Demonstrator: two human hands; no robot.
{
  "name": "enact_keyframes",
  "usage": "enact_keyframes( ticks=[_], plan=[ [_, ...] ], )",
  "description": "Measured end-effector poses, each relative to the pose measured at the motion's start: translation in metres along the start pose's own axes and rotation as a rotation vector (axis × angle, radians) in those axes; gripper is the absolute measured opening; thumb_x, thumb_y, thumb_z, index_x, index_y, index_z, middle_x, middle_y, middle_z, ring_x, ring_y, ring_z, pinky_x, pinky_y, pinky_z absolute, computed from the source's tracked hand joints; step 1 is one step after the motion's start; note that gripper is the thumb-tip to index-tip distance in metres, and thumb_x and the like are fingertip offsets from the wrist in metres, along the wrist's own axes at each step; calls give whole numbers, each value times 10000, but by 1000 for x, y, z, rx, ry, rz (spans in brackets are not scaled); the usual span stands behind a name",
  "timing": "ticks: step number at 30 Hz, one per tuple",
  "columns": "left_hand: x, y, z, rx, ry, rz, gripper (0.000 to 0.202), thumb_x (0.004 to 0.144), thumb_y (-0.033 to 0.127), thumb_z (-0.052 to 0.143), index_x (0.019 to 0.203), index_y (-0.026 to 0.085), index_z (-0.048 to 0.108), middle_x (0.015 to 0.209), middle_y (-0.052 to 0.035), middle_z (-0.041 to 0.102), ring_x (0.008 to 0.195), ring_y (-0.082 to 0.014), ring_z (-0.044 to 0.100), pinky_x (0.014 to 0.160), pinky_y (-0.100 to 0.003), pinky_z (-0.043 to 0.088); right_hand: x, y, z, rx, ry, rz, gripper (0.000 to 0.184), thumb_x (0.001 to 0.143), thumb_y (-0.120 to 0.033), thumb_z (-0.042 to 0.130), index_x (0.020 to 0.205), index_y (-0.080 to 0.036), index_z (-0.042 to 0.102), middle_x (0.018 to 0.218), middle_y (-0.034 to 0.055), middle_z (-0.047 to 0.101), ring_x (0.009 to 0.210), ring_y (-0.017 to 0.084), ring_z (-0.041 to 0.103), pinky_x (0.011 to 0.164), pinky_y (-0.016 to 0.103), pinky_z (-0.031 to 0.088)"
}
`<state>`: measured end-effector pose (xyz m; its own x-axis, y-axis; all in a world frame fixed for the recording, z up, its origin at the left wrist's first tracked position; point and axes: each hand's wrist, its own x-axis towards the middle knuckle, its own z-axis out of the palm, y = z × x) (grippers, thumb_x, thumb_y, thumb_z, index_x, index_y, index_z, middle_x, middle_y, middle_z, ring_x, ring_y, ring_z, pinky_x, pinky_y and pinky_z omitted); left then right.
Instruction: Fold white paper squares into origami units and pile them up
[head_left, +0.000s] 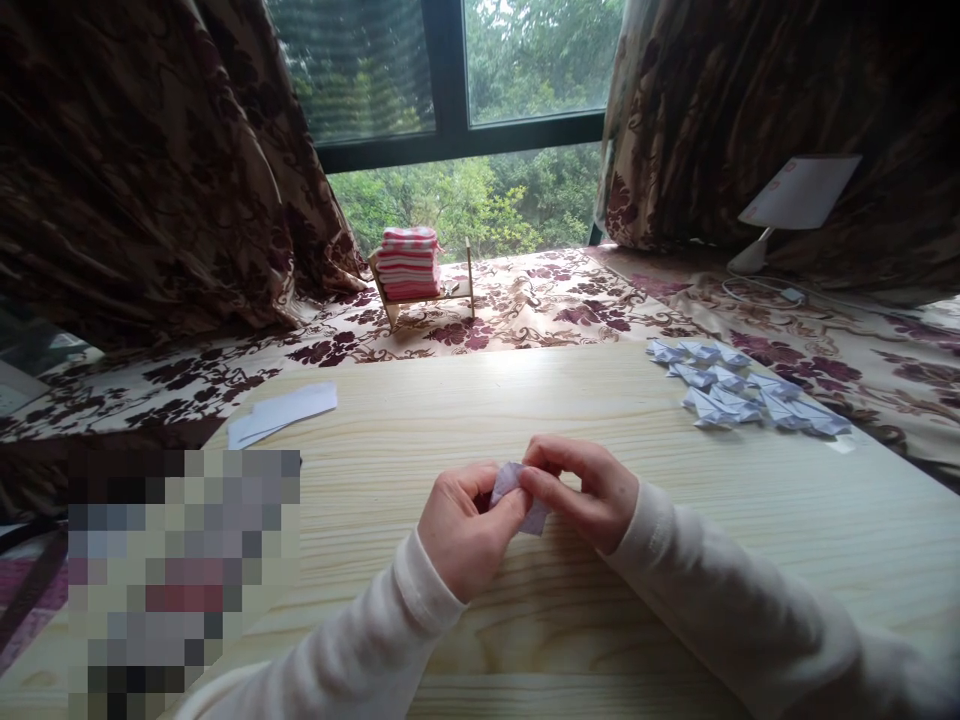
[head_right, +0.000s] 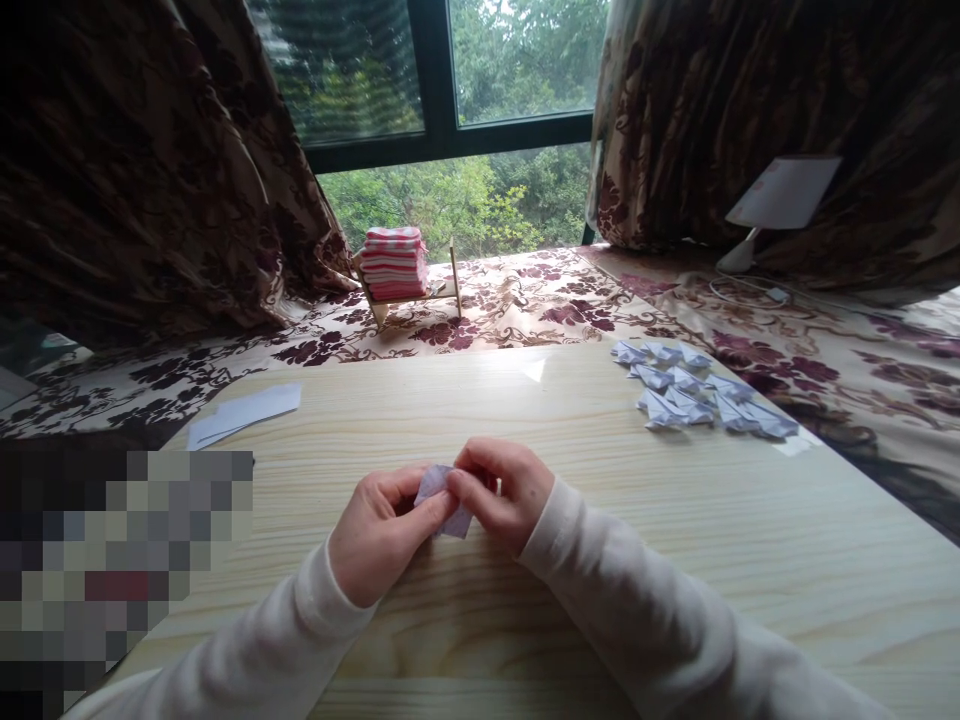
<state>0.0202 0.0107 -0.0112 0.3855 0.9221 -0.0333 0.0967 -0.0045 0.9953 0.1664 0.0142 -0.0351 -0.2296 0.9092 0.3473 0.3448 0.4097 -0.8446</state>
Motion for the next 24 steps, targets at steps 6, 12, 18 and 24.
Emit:
enact_keyframes(
  ticks=[6, 12, 18, 24],
  plan=[
    [3, -1, -3, 16, 29, -43, 229, 703, 315, 593, 566, 132, 612, 511, 7, 490, 514, -104, 424, 495, -226, 337, 4, -5, -3, -41, 71, 54, 344, 827, -329, 445, 517, -193, 381, 486, -46, 338, 475, 85, 337, 453, 233, 285],
    [9, -4, -13, -219, 44, -151, 410, 684, 533, 601, 604, 131, 608, 589, -30, 565, 520, -125, 510, 532, -259, 419, 6, -8, -8, 142, 309, 182, 367, 830, -446, 495, 579, -177, 498, 495, -42, 378, 468, 83, 330, 441, 231, 287],
    [8, -5, -12, -185, 103, -89, 293, 660, 404, 667, 572, 132, 601, 543, 7, 536, 517, -98, 486, 538, -222, 377, 6, -8, -7, 242, 356, 226, 316, 779, -435, 573, 622, -162, 594, 498, -32, 462, 483, 92, 401, 480, 231, 369],
    [9, -3, -16, -4, 159, -51, 285, 682, 358, 619, 509, 139, 562, 465, 28, 460, 478, -83, 387, 475, -214, 290, 5, -2, -12, 170, 95, 210, 236, 754, -378, 591, 761, -148, 642, 699, 41, 617, 662, 158, 546, 581, 274, 449]
  ],
)
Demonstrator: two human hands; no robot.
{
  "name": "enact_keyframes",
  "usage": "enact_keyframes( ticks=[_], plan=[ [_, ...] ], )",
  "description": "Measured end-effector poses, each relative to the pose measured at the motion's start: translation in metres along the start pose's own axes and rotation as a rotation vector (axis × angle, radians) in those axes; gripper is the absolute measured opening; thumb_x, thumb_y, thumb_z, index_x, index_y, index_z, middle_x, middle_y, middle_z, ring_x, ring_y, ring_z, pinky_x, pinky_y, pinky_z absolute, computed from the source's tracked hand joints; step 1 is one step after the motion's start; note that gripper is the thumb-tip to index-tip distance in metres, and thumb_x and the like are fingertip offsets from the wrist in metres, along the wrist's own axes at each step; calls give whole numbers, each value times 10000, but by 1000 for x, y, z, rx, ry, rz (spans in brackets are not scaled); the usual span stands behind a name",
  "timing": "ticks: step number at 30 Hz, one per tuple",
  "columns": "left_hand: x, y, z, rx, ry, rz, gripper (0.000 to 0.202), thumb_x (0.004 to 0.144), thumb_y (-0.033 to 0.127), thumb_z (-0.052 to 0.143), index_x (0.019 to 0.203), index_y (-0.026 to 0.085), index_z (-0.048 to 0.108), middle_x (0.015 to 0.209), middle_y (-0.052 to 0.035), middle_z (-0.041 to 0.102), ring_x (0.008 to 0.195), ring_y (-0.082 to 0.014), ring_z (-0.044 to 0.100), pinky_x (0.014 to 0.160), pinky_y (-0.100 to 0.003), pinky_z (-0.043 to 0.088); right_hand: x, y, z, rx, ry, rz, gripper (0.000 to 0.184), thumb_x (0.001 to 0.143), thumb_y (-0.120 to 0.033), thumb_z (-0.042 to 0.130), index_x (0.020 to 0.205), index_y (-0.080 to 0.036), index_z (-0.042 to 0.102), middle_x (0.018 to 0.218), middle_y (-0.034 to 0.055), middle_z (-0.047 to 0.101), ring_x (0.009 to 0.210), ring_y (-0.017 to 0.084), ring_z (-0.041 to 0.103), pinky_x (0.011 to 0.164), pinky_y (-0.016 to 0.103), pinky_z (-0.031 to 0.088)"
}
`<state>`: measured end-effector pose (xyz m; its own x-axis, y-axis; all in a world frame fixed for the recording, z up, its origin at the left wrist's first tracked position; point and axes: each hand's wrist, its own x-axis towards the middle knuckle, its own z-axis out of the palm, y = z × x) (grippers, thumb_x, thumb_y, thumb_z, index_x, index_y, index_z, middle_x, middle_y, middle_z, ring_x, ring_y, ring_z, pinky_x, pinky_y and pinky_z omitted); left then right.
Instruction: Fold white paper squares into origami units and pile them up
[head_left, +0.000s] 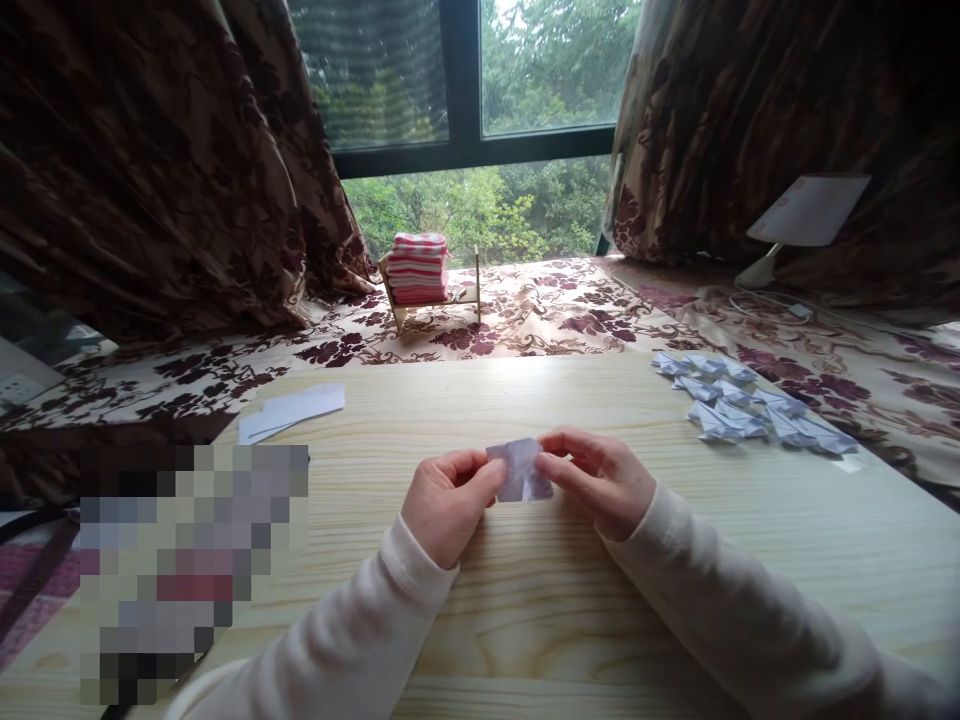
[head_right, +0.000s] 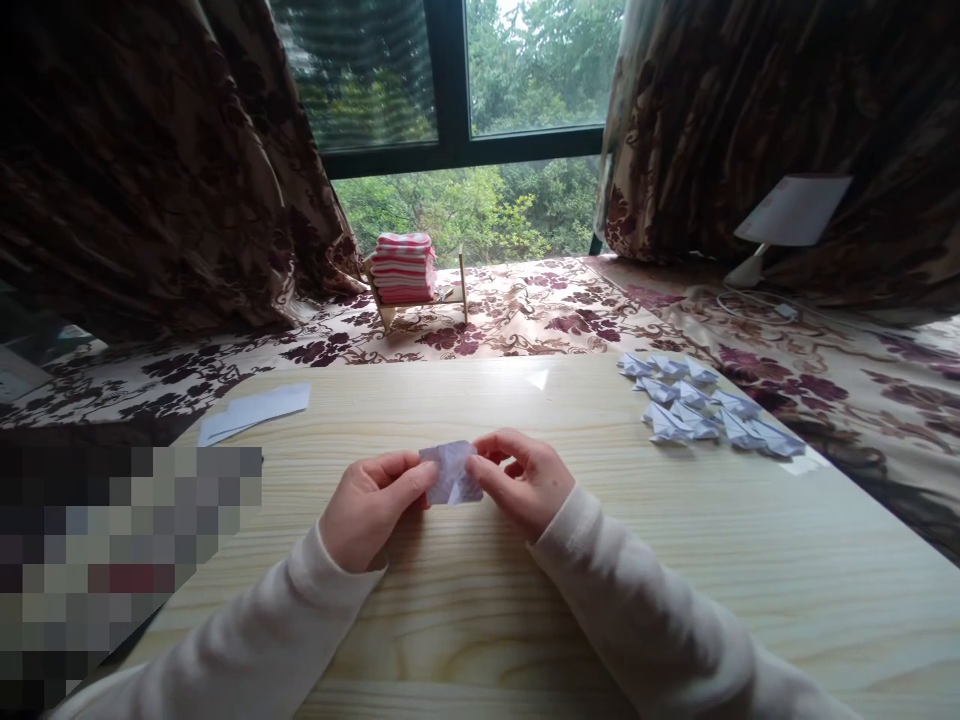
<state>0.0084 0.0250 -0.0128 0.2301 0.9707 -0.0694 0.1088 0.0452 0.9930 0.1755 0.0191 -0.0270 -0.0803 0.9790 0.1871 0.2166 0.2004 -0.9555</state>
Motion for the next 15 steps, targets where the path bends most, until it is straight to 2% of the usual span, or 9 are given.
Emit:
enact_keyframes(
  ticks=[3, 6, 9, 12, 15],
  plan=[
    [-2, 2, 2, 105, -27, 51, 247, 676, 305, 598, 498, 146, 530, 471, 42, 396, 475, -79, 342, 455, -216, 258, 0, -1, -1, -48, -32, -40, 221, 751, -339, 590, 843, -147, 650, 824, 68, 633, 763, 181, 574, 628, 288, 459],
    [-4, 2, 4, 144, -38, 81, 231, 691, 297, 588, 524, 145, 541, 483, 39, 392, 484, -85, 349, 456, -219, 270, 0, -1, 2, -54, -86, -63, 206, 763, -339, 581, 743, -142, 637, 703, 43, 611, 646, 148, 544, 569, 268, 431],
    [-4, 1, 4, 108, -82, 77, 231, 717, 339, 586, 619, 130, 593, 525, 24, 444, 515, -98, 391, 483, -226, 311, -1, 2, 5, 21, -67, -30, 257, 766, -382, 589, 673, -144, 598, 588, 11, 571, 547, 118, 493, 516, 250, 403],
    [-3, -1, 3, 82, -158, 88, 233, 724, 354, 598, 687, 124, 608, 563, 13, 467, 572, -121, 449, 546, -242, 363, -1, 6, 6, 103, -43, -18, 281, 760, -411, 607, 683, -142, 600, 603, 15, 587, 553, 118, 512, 526, 249, 419],
    [-4, -3, 5, 61, -182, 97, 222, 722, 350, 607, 686, 131, 593, 560, 18, 444, 606, -138, 479, 590, -258, 391, -1, 7, 6, 142, -56, -5, 277, 761, -413, 613, 703, -142, 609, 625, 18, 600, 562, 118, 527, 534, 246, 435]
  ],
)
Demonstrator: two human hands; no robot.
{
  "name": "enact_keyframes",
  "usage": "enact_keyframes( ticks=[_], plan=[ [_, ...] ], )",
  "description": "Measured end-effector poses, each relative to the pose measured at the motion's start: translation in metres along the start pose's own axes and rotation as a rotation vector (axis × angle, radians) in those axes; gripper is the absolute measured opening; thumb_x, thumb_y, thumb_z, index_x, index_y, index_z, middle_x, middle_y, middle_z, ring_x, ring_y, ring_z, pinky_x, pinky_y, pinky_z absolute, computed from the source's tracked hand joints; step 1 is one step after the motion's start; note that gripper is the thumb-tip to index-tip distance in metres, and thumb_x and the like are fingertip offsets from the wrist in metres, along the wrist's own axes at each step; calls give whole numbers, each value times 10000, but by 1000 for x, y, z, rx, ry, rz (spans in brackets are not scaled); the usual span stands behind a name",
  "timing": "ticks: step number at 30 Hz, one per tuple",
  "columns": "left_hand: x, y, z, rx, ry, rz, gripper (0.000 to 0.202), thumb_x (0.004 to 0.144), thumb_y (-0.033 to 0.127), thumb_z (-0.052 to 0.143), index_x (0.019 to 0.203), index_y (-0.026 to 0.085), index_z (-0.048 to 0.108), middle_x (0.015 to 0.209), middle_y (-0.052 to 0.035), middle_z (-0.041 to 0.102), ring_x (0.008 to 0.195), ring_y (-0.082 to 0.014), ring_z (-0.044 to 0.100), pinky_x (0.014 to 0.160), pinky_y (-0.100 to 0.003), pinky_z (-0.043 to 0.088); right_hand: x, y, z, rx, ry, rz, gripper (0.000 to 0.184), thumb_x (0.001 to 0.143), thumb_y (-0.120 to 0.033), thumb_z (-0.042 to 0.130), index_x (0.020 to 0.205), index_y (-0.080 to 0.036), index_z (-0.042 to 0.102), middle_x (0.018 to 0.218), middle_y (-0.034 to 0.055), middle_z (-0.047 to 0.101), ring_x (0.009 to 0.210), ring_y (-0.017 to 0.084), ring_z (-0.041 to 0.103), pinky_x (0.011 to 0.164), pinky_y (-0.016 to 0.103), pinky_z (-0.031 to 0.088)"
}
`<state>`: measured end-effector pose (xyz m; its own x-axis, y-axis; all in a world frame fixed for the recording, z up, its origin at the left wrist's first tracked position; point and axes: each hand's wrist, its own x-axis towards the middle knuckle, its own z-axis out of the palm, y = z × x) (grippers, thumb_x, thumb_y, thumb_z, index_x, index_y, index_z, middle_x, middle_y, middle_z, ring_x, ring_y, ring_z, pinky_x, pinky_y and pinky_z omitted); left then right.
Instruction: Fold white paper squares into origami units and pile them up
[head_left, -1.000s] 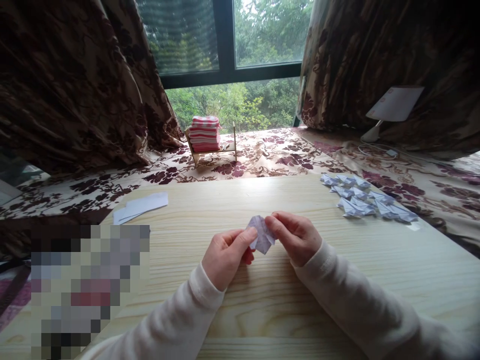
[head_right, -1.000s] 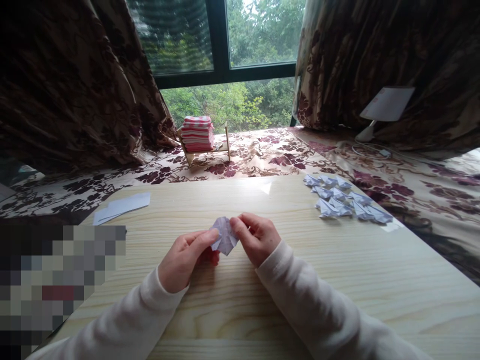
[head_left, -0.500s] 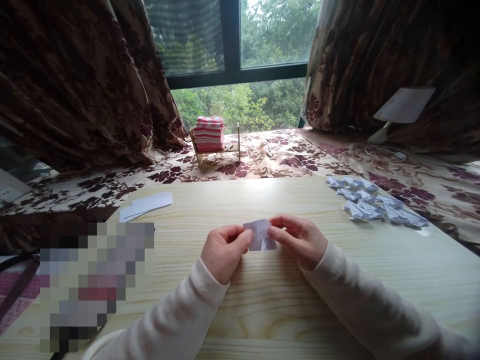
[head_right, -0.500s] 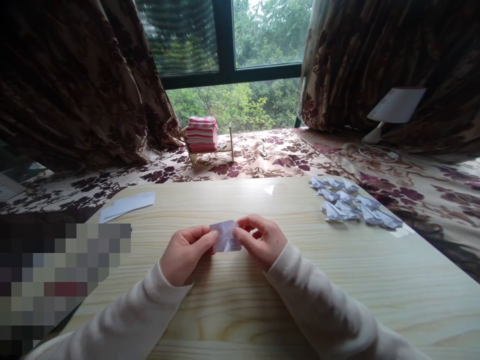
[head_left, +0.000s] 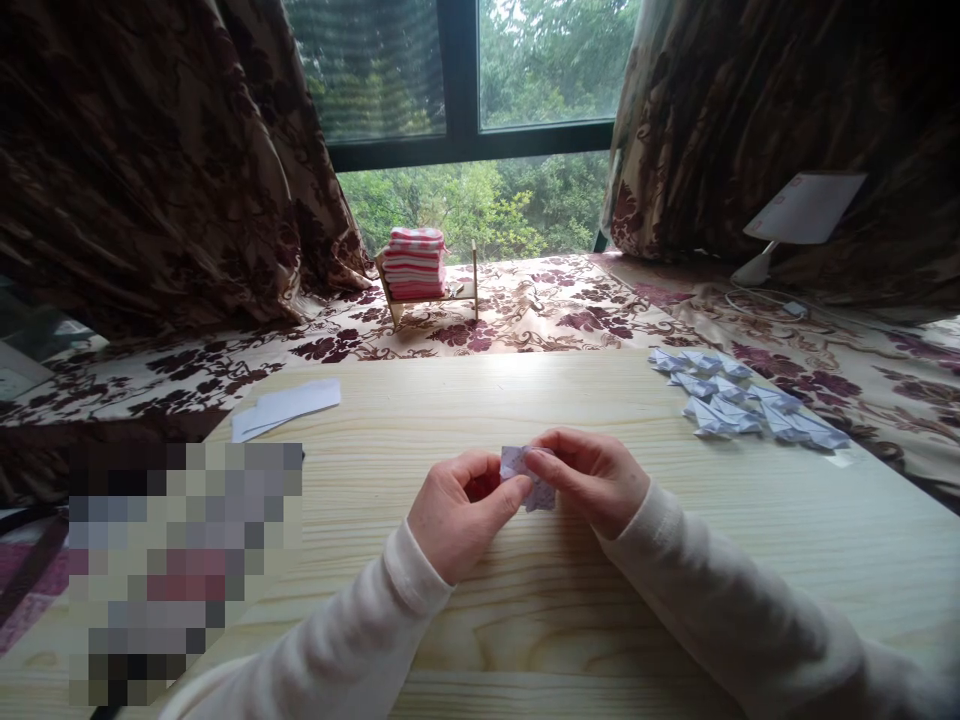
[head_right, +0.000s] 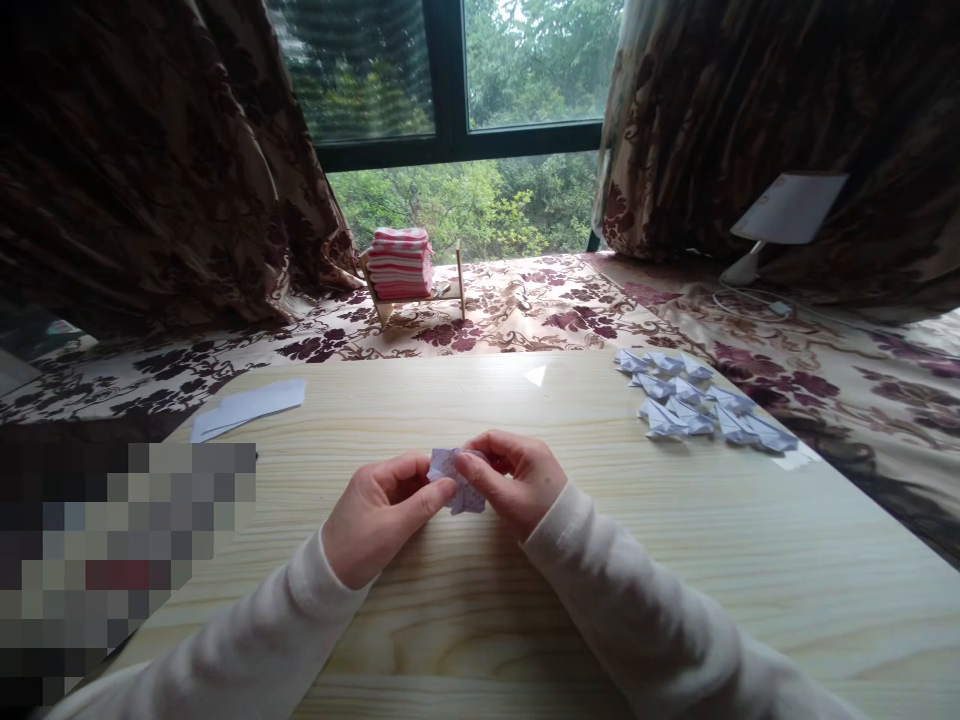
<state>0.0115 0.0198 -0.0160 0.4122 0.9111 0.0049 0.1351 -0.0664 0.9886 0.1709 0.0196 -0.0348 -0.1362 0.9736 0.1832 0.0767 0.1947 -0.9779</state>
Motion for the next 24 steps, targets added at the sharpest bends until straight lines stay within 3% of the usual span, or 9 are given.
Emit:
enact_keyframes(
  ticks=[6, 10, 13, 17, 20, 24],
  plan=[
    [-1, 0, 4, 17, 20, -18, 222, 712, 320, 570, 613, 124, 539, 578, -1, 455, 582, -129, 449, 549, -257, 372, -3, -5, 3, -53, -67, 73, 264, 724, -398, 615, 658, -144, 582, 583, 6, 564, 536, 114, 501, 507, 240, 422],
    [-2, 2, 4, 85, -16, -4, 195, 696, 279, 548, 586, 118, 545, 581, -3, 455, 565, -118, 429, 517, -246, 344, -6, -8, 7, -226, -44, -53, 239, 749, -342, 559, 599, -156, 554, 536, -11, 516, 520, 106, 454, 494, 234, 380],
    [-1, 3, 3, 68, 27, -32, 182, 682, 273, 552, 576, 126, 540, 546, 16, 434, 530, -100, 401, 489, -232, 322, -5, -9, 8, -243, -31, -77, 265, 779, -340, 516, 597, -152, 561, 521, -13, 499, 506, 101, 438, 478, 231, 362],
    [1, 3, 0, -16, 127, -87, 219, 687, 324, 587, 675, 107, 617, 563, 4, 519, 537, -101, 441, 516, -230, 354, -2, -8, 6, -117, 116, -25, 295, 787, -389, 540, 632, -144, 598, 508, -23, 486, 482, 90, 421, 449, 219, 358],
    [1, 3, -1, -66, 101, -99, 258, 684, 345, 630, 773, 104, 663, 636, -16, 600, 588, -112, 492, 552, -227, 383, -1, -6, 5, -18, 261, 27, 288, 758, -414, 594, 667, -144, 636, 518, -21, 523, 468, 85, 433, 439, 215, 385],
    [0, 2, 3, -151, 88, -79, 295, 689, 326, 647, 876, 101, 688, 766, -54, 679, 746, -170, 587, 681, -260, 453, -1, -2, 3, -23, 189, 21, 298, 759, -425, 601, 682, -142, 656, 540, -3, 577, 470, 93, 473, 439, 222, 416]
  ],
)
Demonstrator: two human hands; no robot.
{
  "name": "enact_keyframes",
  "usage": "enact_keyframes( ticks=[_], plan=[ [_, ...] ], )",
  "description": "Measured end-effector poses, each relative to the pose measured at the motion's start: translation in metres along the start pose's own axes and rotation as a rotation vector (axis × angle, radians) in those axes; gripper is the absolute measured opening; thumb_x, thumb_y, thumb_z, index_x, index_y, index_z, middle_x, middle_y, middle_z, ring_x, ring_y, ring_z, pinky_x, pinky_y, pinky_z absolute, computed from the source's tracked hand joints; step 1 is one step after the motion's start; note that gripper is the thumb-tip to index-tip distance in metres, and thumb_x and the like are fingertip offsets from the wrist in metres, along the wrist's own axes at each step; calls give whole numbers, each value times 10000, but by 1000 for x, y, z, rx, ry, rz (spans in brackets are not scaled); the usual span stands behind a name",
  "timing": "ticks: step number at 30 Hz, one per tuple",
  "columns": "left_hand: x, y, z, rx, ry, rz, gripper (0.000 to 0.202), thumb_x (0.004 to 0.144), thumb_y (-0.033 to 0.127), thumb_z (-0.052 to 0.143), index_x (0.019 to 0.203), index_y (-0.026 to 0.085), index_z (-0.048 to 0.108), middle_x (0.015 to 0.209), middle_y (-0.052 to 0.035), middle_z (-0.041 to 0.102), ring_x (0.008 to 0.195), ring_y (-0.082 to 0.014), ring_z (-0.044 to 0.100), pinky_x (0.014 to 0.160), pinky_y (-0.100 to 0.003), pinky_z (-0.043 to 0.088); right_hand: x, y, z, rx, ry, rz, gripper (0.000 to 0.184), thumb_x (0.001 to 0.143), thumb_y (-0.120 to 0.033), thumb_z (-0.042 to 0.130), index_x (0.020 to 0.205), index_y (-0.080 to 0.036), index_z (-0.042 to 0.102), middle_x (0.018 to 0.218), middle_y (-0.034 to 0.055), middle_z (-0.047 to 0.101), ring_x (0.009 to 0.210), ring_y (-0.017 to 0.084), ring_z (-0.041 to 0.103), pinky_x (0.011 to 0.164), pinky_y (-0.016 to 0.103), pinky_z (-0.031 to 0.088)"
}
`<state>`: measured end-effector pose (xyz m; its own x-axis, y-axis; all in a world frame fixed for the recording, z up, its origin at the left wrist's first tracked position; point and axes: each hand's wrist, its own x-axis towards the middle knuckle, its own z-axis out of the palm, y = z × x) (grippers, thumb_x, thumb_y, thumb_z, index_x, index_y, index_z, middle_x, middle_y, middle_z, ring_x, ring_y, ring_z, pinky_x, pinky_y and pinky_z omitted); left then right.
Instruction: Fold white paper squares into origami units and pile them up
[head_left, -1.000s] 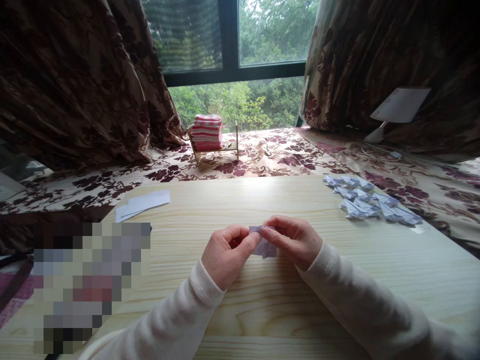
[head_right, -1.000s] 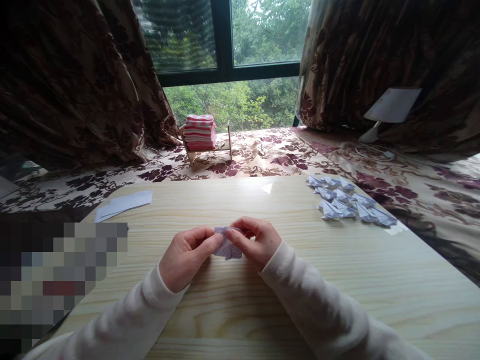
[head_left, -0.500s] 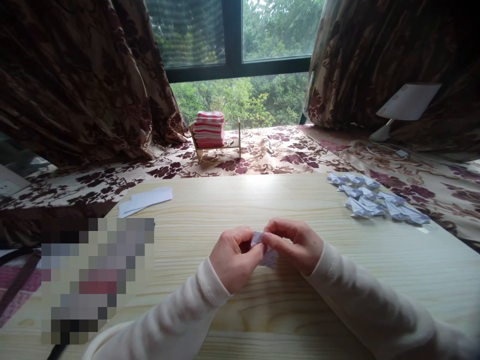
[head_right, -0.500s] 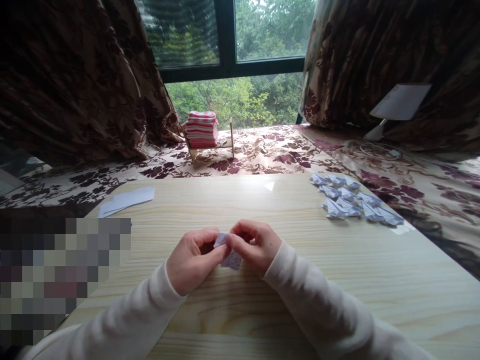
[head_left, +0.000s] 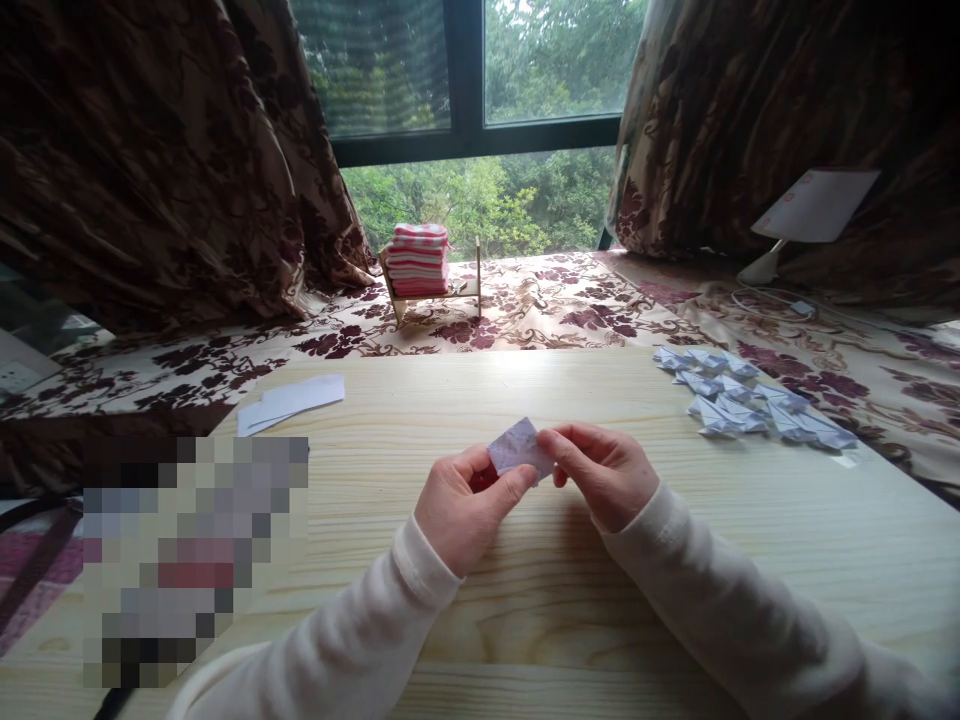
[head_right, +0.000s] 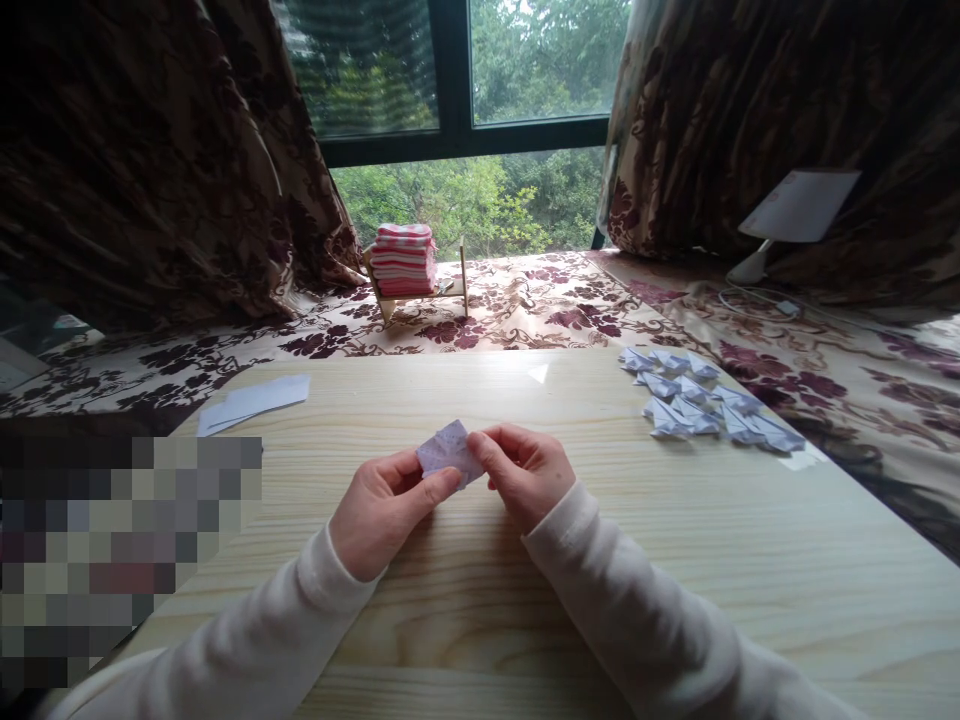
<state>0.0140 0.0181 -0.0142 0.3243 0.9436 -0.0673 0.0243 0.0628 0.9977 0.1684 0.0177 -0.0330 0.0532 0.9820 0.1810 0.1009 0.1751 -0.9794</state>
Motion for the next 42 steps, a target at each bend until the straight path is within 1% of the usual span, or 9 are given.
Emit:
enact_keyframes(
  ticks=[4, 8, 13, 17, 21, 28, 31, 35, 42],
  plan=[
    [0, -2, 2, -58, 40, -16, 239, 677, 290, 632, 786, 84, 688, 715, -60, 672, 771, -200, 603, 739, -297, 470, 1, 3, -4, -89, -153, -31, 263, 784, -386, 579, 728, -141, 655, 612, 22, 627, 558, 125, 546, 507, 240, 448],
    [-2, 1, 4, 47, 1, 46, 157, 673, 241, 593, 581, 115, 617, 623, -29, 585, 684, -169, 562, 645, -264, 442, 0, -2, -3, -147, -141, -105, 229, 756, -334, 607, 882, -146, 641, 736, 44, 646, 675, 160, 591, 589, 272, 468],
    [-6, 3, 7, 91, -39, 96, 261, 683, 235, 577, 450, 136, 518, 568, -11, 491, 683, -169, 544, 615, -254, 421, -4, -14, 4, -213, -213, -227, 207, 787, -290, 535, 645, -143, 566, 633, 30, 554, 586, 132, 507, 542, 264, 424],
    [-6, 4, 7, 91, -45, 86, 213, 673, 223, 582, 492, 112, 606, 603, -21, 540, 622, -137, 512, 544, -237, 386, -5, -15, 5, -207, -181, -179, 294, 833, -337, 484, 609, -153, 530, 575, -3, 494, 541, 108, 446, 496, 241, 375],
    [-2, 5, 6, -59, -4, -28, 161, 651, 250, 633, 653, 107, 707, 629, -29, 629, 666, -158, 566, 635, -264, 438, -2, -11, -1, -122, -118, -84, 387, 873, -426, 423, 631, -154, 552, 577, -1, 506, 568, 116, 478, 509, 233, 406],
    [2, 5, 1, -145, 36, -82, 282, 601, 342, 726, 747, 102, 737, 626, -34, 670, 587, -129, 545, 594, -254, 431, 1, -8, -7, -71, -165, -70, 237, 794, -364, 574, 806, -140, 649, 688, 31, 630, 612, 128, 545, 563, 247, 456],
    [3, 7, -6, -92, 58, -39, 267, 641, 354, 697, 738, 108, 731, 573, -16, 638, 542, -105, 501, 553, -233, 413, 0, -7, -5, -21, -114, -55, 213, 774, -349, 598, 782, -142, 647, 677, 28, 637, 588, 121, 539, 537, 242, 447],
    [5, 8, -14, 42, 232, 111, 243, 679, 348, 670, 778, 132, 717, 697, -27, 665, 613, -114, 526, 594, -228, 432, -2, -7, -2, 48, -46, -15, 208, 741, -358, 637, 737, -149, 647, 653, 18, 643, 571, 118, 541, 544, 245, 456],
    [3, 5, -12, 347, 156, 348, 109, 737, 239, 630, 726, 144, 684, 604, 4, 535, 570, -114, 483, 566, -245, 418, -2, -7, -1, -132, -83, -207, 167, 781, -304, 603, 745, -146, 644, 676, 42, 623, 602, 142, 561, 545, 270, 468]
  ],
)
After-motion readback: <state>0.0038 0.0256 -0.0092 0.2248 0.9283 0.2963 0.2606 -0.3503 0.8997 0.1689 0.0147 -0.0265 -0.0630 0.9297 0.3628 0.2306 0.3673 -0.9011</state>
